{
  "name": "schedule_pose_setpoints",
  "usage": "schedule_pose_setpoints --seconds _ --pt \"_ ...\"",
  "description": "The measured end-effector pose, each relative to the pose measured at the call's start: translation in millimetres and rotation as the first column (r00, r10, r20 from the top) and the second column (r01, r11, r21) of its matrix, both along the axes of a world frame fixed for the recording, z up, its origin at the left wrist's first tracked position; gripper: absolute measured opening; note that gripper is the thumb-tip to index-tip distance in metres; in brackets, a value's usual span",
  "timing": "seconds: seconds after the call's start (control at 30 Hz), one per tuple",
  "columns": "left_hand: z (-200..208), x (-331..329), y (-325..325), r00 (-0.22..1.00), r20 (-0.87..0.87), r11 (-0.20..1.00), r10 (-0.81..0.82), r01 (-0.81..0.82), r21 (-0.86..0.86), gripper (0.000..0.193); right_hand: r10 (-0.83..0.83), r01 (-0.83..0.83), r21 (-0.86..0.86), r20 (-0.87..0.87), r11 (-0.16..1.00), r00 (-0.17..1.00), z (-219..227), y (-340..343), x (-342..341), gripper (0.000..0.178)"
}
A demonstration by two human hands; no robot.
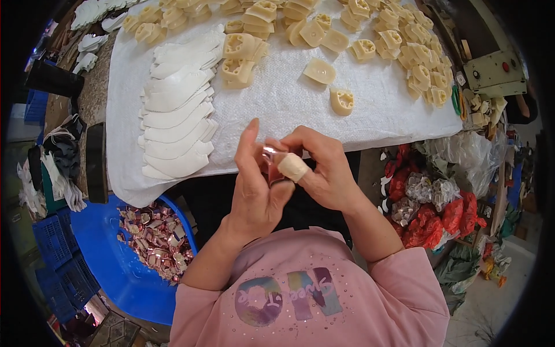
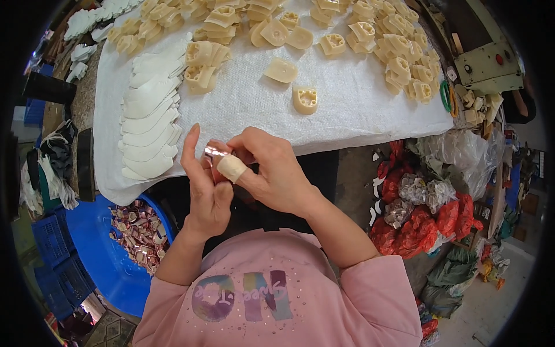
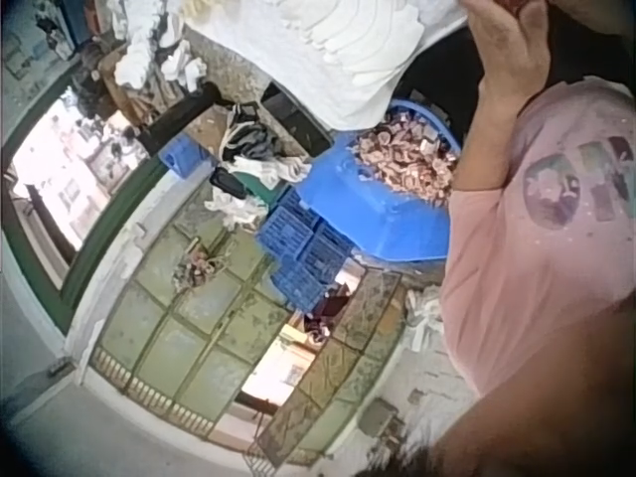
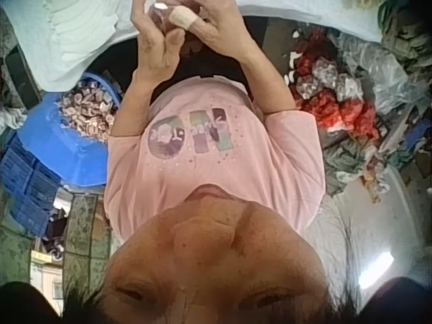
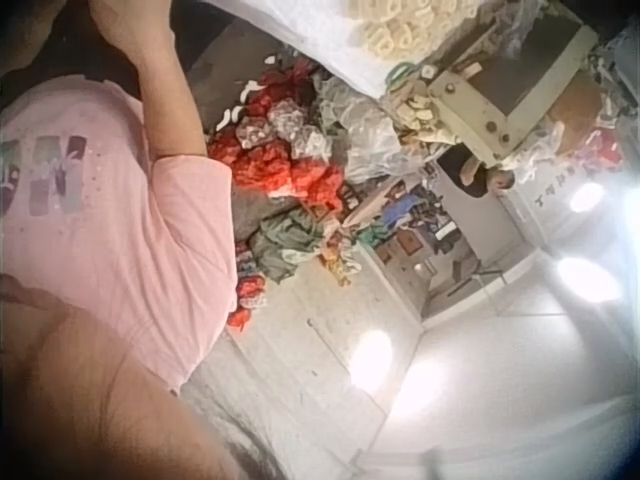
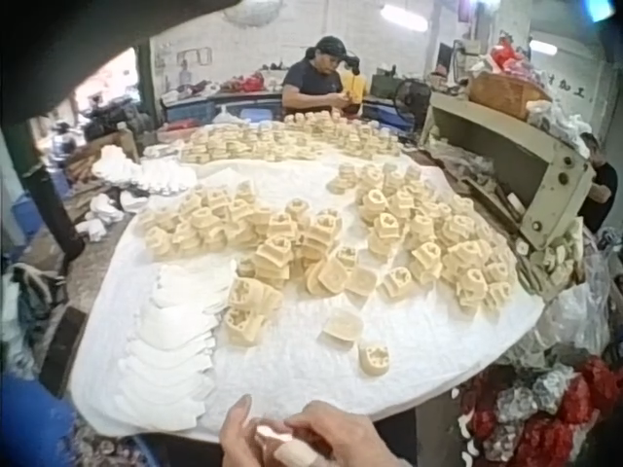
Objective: The worker is manually assembling small footwear components using adhesive strips and trimming excess material with scissors.
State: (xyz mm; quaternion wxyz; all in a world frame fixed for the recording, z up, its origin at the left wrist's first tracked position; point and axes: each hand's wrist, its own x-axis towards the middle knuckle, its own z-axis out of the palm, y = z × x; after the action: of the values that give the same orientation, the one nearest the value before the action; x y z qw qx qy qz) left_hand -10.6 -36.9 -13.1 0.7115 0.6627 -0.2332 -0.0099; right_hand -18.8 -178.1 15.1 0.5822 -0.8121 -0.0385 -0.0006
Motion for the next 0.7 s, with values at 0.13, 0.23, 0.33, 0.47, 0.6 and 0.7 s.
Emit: schedule_pose_setpoints --seconds 0.13,0.23,0.33,0.47,0.6,0.7 --pt "1 7 12 0.991 -0.095 0.980 -0.099 0.114 0.165 0.068 -0.065 0.049 0.148 0.106 0.988 0.992 -11 -2 -4 0.024" --pt "8 3 12 0.961 -0.277 0.994 0.012 0.018 0.105 0.045 -0.044 0.055 0.326 -0.043 0.944 0.998 -11 -7 1 0.022" --pt "12 9 21 0.989 -0.141 0.961 -0.042 0.079 0.266 0.047 0.184 0.030 0.607 -0.287 0.794 0.940 -20 -13 13 0.020" --pt "20 9 13 0.986 0.165 0.949 -0.016 -0.038 0.314 0.050 0.347 -0.111 0.678 -0.222 0.727 0.911 -15 -25 13 0.018" --pt "18 10 14 0.988 0.146 0.934 -0.053 -0.002 0.356 0.049 0.149 -0.146 0.234 0.002 0.961 0.989 -13 -18 11 0.020" --pt "18 12 11 0.993 0.116 0.924 0.010 -0.053 0.378 0.048 0.029 -0.023 -0.026 0.257 0.999 0.966 -20 -9 9 0.018"
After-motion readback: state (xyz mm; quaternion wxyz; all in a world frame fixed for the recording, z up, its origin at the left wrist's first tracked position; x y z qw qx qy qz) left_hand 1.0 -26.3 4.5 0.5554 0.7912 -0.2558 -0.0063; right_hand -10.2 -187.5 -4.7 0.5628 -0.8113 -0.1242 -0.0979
